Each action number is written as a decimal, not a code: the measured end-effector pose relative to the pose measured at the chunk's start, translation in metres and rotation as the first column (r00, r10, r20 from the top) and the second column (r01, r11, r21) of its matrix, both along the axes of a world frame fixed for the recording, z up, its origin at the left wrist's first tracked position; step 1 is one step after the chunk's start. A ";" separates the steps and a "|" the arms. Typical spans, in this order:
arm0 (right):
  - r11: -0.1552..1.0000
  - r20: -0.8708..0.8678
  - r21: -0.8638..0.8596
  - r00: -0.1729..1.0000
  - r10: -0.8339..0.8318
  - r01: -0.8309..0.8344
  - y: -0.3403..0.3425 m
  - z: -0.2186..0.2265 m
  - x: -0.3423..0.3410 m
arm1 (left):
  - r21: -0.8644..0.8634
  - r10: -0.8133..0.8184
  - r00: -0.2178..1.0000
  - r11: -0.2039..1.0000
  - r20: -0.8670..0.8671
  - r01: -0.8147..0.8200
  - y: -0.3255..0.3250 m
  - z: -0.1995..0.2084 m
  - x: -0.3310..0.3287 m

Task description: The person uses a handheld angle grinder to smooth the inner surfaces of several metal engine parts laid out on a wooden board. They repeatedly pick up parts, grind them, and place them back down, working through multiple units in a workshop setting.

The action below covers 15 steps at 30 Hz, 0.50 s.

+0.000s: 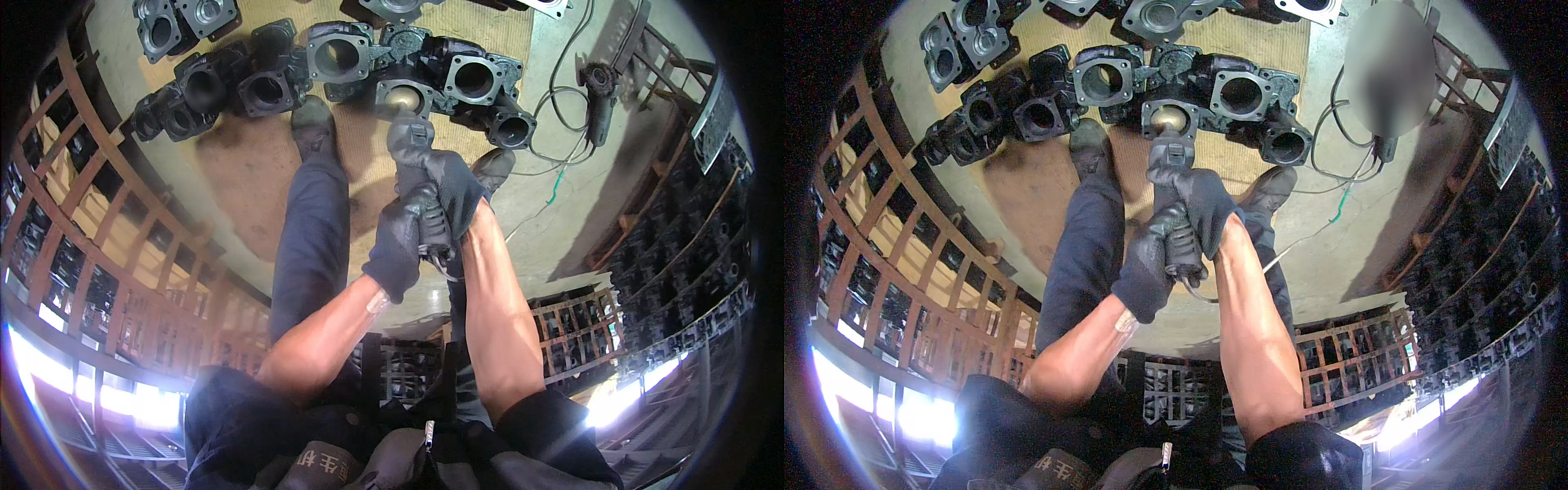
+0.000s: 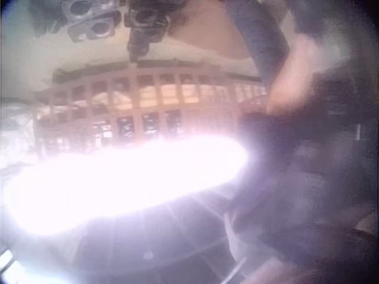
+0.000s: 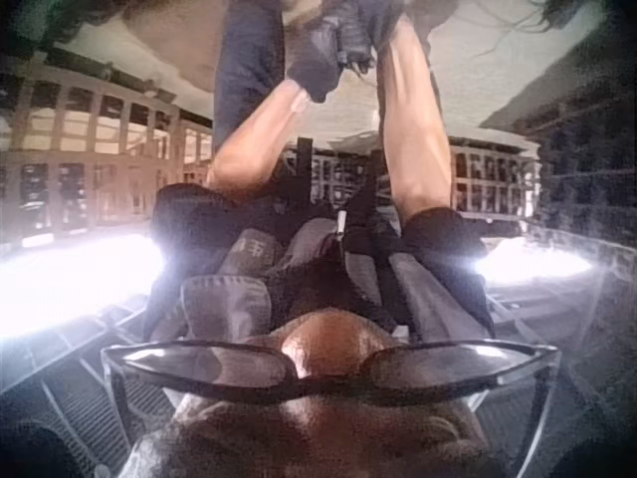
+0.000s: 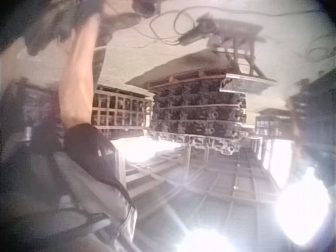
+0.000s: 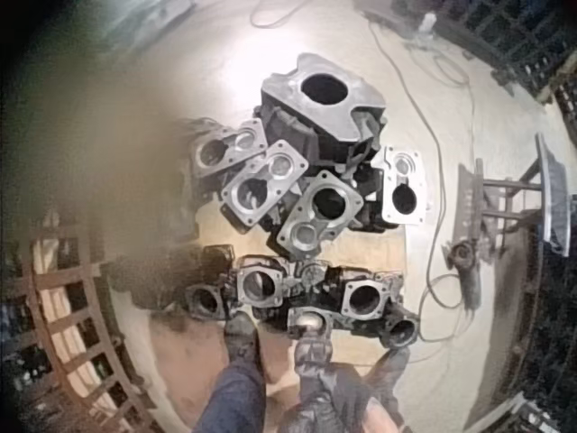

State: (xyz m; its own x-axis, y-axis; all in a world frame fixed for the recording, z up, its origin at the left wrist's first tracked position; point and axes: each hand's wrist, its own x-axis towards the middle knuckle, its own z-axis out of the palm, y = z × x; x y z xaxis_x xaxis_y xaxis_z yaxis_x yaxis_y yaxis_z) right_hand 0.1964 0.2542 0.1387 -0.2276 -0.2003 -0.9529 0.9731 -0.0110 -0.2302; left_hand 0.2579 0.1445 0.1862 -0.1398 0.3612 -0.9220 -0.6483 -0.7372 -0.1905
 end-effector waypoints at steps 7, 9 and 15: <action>0.997 0.174 0.065 0.984 0.023 -0.035 -0.007 -0.004 -0.032 | -0.215 -0.143 0.987 0.964 0.068 0.155 0.004 0.007 -0.042; 0.999 0.139 0.037 0.990 0.034 -0.039 -0.007 0.002 -0.025 | -0.174 -0.112 0.993 0.978 0.041 0.117 0.000 0.012 -0.028; 0.978 0.030 0.091 0.982 0.184 -0.186 -0.007 0.009 -0.021 | -0.106 -0.056 0.997 0.993 0.051 0.061 -0.006 0.023 -0.032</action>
State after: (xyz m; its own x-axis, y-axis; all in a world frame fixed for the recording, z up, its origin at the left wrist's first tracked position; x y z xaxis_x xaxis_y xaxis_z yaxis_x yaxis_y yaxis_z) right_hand 0.1757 0.2470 0.1479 -0.1744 -0.1472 -0.9736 0.9609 0.1904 -0.2009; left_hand 0.2258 0.1386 0.2095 -0.0760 0.2662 -0.9609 -0.6829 -0.7161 -0.1444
